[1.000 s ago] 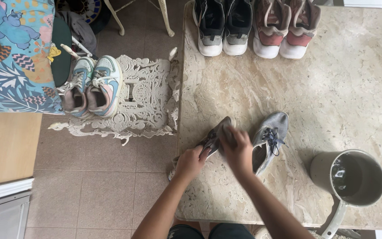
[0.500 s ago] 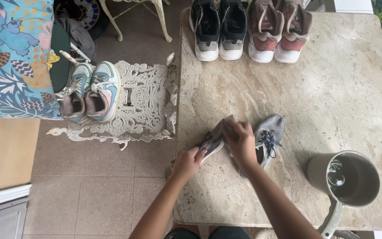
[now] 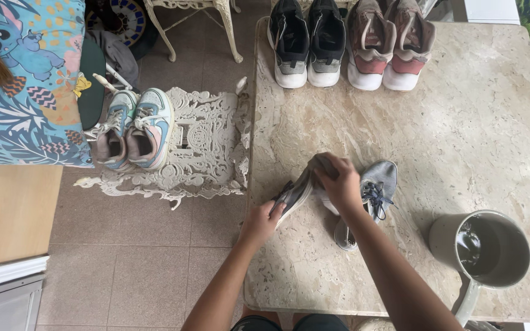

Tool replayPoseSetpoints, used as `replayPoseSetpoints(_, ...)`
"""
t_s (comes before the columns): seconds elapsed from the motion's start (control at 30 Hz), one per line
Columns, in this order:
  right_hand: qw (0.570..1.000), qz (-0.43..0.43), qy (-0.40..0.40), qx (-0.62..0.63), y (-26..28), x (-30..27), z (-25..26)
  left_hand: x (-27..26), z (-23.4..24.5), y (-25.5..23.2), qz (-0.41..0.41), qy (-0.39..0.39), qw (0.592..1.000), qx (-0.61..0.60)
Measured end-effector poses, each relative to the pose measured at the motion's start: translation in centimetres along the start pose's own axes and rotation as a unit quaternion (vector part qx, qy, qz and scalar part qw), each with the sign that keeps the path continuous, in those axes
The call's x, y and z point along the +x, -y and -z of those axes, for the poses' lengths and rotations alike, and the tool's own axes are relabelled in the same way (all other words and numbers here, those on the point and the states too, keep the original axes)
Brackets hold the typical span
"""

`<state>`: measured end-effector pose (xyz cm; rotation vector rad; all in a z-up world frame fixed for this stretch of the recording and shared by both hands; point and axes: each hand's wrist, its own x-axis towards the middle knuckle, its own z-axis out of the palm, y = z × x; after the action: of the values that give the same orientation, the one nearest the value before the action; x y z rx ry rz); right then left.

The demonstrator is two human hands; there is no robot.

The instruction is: The person cleans a shoe using a cloth and water, wiping the sides, sole, and upper material before setting it down.

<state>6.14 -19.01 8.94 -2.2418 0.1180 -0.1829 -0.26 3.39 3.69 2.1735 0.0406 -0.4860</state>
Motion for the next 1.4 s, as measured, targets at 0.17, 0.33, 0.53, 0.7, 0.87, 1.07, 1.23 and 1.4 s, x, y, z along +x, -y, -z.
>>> replayPoseSetpoints(0.17,0.996,0.085,-0.015,-0.009,1.5,-6.1,-2.2,0.2,0.1,0.1,-0.044,-0.037,0.998,-0.030)
replayPoseSetpoints(0.33,0.992,0.113,0.048,0.025,3.3,-12.2,-2.9,0.4,1.1,0.1,0.058,0.033,0.995,-0.077)
replayPoseSetpoints(0.53,0.992,-0.127,0.010,0.008,2.2,-5.0,0.0,-0.2,-0.8,1.4,-0.046,-0.047,0.997,-0.031)
replayPoseSetpoints(0.7,0.981,-0.155,0.110,0.048,-0.8,0.3,1.8,-1.1,-2.6,0.6,-0.110,-0.068,0.991,0.032)
replayPoseSetpoints(0.87,0.988,-0.097,0.014,0.117,-3.9,2.1,4.1,-1.4,-1.6,0.5,-0.179,-0.087,0.966,0.165)
replayPoseSetpoints(1.07,0.821,-0.268,0.001,0.504,-5.1,-1.4,7.9,-2.5,-2.4,1.2,-0.228,-0.066,0.919,0.314)
replayPoseSetpoints(1.23,0.772,-0.301,0.026,0.559,-5.4,-3.8,9.9,-3.9,-4.3,-1.4,-0.099,-0.183,0.951,0.230)
replayPoseSetpoints(1.4,0.732,-0.288,0.065,0.614,-6.0,-4.8,10.9,-0.9,-6.8,-6.4,0.161,-0.209,0.940,0.215)
